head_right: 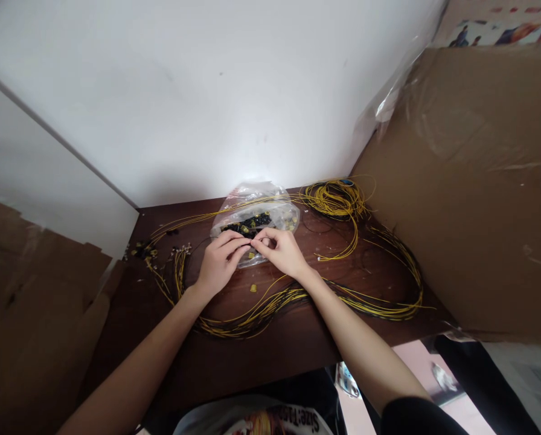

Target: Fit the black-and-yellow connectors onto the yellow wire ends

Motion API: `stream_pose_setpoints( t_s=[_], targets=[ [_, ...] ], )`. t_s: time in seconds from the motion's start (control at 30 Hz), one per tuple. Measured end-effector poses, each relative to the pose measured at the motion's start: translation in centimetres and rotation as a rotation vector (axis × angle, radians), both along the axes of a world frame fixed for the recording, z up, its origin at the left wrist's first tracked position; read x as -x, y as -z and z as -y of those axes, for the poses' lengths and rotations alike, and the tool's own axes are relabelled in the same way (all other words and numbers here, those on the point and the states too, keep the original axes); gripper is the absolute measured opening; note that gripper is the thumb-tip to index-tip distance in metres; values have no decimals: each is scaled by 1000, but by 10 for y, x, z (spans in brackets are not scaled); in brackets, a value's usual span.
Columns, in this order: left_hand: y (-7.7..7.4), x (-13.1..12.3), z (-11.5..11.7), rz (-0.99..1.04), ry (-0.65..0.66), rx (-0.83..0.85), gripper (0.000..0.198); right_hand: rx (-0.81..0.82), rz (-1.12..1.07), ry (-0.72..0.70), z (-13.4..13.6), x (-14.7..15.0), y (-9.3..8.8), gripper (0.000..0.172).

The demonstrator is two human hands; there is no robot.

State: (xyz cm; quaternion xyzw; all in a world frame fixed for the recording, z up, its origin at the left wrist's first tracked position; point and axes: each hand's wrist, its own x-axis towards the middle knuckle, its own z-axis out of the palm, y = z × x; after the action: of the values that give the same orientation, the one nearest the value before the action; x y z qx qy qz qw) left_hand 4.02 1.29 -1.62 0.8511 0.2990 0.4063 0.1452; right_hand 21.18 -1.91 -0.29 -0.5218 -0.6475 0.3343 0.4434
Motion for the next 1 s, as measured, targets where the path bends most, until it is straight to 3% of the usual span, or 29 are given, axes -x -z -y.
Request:
stream_pose_setpoints(
  t_s=[0.33,0.7,1.0],
  targets=[
    [-1,-2,1,20,-7,42,14,14,-28,3,0,-1,0,28],
    [0,-1,0,34,-15,91,14,-59,-21,146,-2,-6,-2,25],
    [1,-1,-1,34,-14,94,14,-29,-1,35,0,-3,-2,24]
  ],
)
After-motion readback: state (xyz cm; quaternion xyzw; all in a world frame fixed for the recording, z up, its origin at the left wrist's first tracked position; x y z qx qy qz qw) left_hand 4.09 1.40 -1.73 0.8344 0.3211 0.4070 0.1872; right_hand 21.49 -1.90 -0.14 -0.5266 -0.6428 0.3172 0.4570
